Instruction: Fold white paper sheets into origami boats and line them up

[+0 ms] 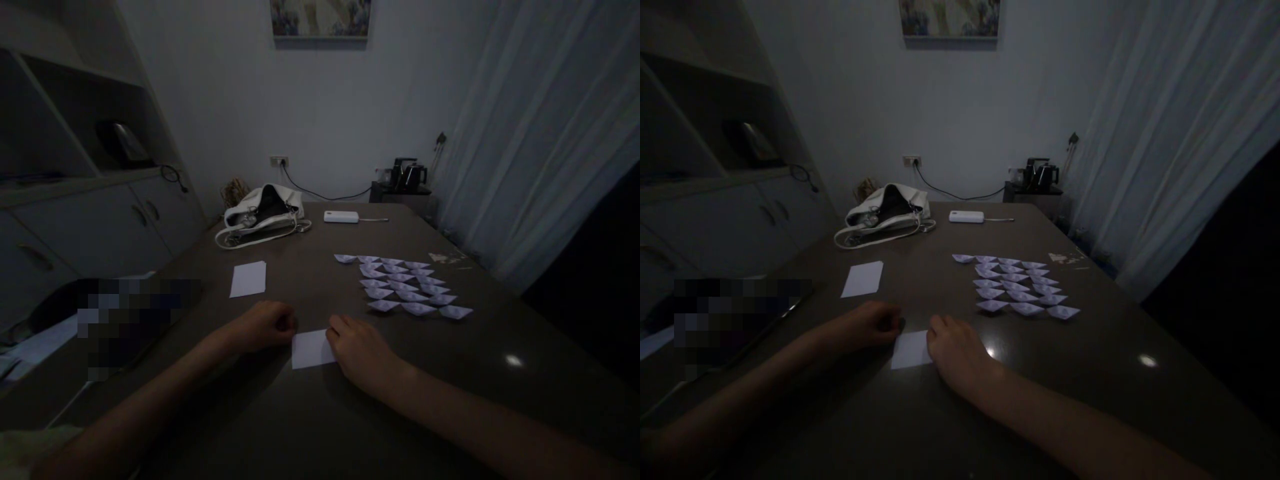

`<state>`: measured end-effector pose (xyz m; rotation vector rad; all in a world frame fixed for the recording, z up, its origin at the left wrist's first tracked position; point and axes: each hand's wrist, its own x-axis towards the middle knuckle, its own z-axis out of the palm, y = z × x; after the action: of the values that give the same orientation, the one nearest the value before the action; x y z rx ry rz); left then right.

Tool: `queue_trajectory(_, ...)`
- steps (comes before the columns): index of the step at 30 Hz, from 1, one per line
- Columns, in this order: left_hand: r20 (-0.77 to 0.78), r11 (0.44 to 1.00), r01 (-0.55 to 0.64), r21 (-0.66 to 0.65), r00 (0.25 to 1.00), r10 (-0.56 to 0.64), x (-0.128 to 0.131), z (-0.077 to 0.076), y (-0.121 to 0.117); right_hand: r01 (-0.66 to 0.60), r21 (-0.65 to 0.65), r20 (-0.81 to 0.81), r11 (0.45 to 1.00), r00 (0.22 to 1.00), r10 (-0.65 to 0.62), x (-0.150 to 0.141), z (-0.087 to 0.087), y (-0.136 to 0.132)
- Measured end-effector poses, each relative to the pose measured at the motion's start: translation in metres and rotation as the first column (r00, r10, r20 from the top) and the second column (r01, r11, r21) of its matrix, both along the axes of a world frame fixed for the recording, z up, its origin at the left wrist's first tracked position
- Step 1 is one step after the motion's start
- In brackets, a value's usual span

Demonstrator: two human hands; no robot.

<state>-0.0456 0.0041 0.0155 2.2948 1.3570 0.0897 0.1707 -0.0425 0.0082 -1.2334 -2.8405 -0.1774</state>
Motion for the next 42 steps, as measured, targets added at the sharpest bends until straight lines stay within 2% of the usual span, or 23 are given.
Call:
queue_trajectory(5,0.027,1.000,-0.014,-0.024,1.000,0.015,0.0004,-0.0004,0.0000,0.022,0.039,-0.022,0.999,1.000,-0.021,-0.0003,-0.0042,-0.0006)
queue_trajectory(11,0.044,0.999,-0.009,-0.045,0.999,0.011,0.0009,0.0018,-0.0016,-0.055,0.050,-0.087,0.997,0.994,0.059,0.0032,-0.0046,-0.0009)
queue_trajectory(20,0.028,1.000,-0.004,-0.023,1.000,0.005,-0.0005,-0.0009,0.0005,0.039,0.174,0.002,0.984,0.999,-0.040,-0.0030,-0.0082,-0.0028)
queue_trajectory(26,-0.002,1.000,-0.005,-0.024,1.000,0.005,0.0001,0.0018,-0.0008,0.032,0.179,0.030,0.983,0.999,-0.038,-0.0013,-0.0082,-0.0025)
queue_trajectory(33,-0.016,1.000,-0.004,-0.005,1.000,0.003,0.0008,0.0031,-0.0030,0.031,0.112,0.041,0.993,0.998,-0.036,-0.0016,-0.0049,-0.0022)
queue_trajectory(37,0.044,1.000,0.015,-0.013,0.999,-0.015,-0.0010,-0.0005,-0.0015,0.030,0.101,0.037,0.994,0.999,-0.034,-0.0006,-0.0057,-0.0012)
queue_trajectory(42,0.170,0.999,-0.032,0.010,0.985,0.029,-0.0007,-0.0058,0.0015,0.055,0.084,0.002,0.995,0.998,-0.056,0.0020,-0.0060,0.0000)
